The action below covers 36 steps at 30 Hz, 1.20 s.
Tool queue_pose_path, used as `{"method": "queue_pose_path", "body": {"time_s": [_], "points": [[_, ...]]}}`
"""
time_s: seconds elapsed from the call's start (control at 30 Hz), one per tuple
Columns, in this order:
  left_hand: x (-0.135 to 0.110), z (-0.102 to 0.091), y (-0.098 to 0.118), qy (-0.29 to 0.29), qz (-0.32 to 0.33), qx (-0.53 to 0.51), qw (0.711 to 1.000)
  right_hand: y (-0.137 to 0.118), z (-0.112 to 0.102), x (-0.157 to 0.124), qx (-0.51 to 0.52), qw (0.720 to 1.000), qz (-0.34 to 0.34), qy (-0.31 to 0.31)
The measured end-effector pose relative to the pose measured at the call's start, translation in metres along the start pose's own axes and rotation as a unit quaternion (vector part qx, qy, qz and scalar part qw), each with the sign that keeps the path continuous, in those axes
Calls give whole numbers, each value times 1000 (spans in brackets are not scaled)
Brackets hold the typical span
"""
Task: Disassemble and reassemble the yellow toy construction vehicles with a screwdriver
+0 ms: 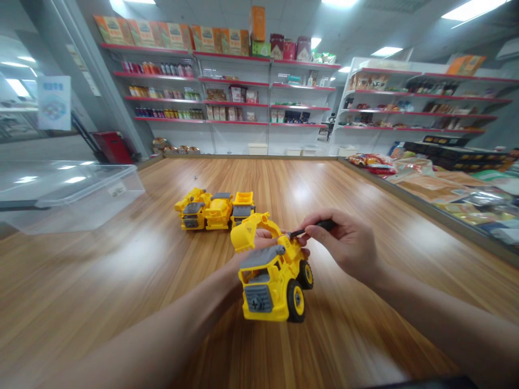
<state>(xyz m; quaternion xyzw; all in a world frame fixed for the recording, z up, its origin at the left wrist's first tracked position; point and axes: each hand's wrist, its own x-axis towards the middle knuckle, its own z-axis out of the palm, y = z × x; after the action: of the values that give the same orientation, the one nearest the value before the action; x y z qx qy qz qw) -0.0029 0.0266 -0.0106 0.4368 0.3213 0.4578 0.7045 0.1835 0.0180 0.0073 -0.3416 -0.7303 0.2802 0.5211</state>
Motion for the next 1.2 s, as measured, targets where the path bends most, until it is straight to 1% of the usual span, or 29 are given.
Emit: {"method": "queue_pose_path", "body": {"time_s": [0.1, 0.17, 0.27, 0.37, 0.53, 0.7, 0.77, 0.87, 1.0, 1.07, 1.2], "points": [[2, -2, -6, -21, -2, -13, 1000, 1, -2, 1, -57, 998, -17, -17], [2, -4, -9, -15, 10, -15, 1000, 1, -5, 3, -113, 992, -50, -38], [1, -5, -10, -5, 30, -3, 1000, 1, -9, 7, -180, 974, -107, -84], [-1, -5, -8, -3, 47, 28, 998, 3, -11, 9, -213, 963, -128, -109], [-3, -4, -4, 4, 54, 96, 994, 13, -10, 8, -235, 958, -122, -114], [-2, -5, -4, -10, 63, 139, 988, 20, -6, 6, -253, 951, -96, -150], [-1, -6, -4, -15, 67, 150, 986, 20, -5, 5, -251, 950, -87, -162], [0, -7, -5, -20, 73, 161, 984, 19, -5, 5, -237, 956, -78, -155], [1, -6, -4, -16, 87, 167, 982, 18, -7, 7, -237, 953, -109, -155], [0, -5, -3, -11, 92, 170, 981, 18, -7, 7, -242, 951, -113, -158], [-1, -3, -2, -15, 91, 173, 981, 19, -6, 8, -257, 946, -92, -175]]}}
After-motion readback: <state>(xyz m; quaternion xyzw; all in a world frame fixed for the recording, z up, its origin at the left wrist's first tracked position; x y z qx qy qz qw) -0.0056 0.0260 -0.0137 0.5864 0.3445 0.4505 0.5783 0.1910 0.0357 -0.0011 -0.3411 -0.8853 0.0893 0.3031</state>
